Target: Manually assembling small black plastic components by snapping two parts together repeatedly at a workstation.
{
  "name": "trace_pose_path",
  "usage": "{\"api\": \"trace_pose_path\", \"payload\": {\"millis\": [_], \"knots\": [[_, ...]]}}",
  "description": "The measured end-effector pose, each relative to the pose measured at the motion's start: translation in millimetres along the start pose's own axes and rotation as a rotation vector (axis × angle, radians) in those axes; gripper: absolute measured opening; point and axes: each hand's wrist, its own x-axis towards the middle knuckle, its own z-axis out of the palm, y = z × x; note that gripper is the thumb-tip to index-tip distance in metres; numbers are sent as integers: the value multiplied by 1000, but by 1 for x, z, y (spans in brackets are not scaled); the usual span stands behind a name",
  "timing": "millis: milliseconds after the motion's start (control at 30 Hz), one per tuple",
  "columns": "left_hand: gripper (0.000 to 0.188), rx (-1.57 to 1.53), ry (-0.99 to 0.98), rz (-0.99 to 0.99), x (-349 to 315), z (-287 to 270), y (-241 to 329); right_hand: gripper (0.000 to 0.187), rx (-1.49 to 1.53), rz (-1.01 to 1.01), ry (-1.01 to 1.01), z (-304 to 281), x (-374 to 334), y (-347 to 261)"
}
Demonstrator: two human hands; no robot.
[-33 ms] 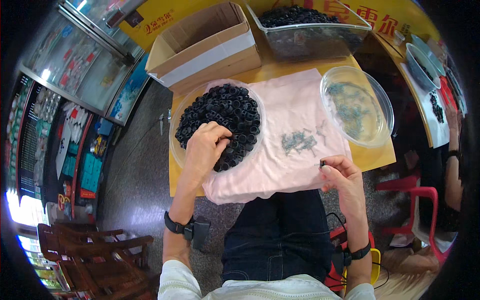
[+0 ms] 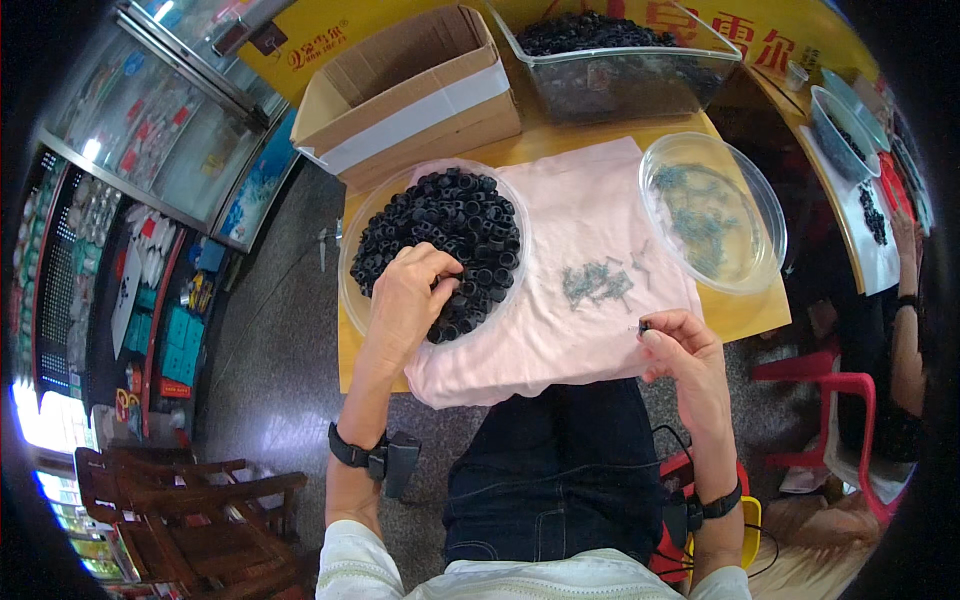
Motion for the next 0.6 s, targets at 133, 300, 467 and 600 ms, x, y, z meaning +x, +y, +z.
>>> {"api": "trace_pose_path", "payload": {"millis": [133,300,467,600], "knots": [[15,-14,-34,-3,-2,-2,-4,18,5,-18,1,1,0,1],[14,-179,4,-63,-7,-10,15,17,0,-22,6,2,0,1],[18,-114,-7,-26,-10,-1,14,18,-14,-31,7,2,-1,1],[18,-102,68,-25,-11,0,21,19,-1,-12,21,1,-3,-2]]}}
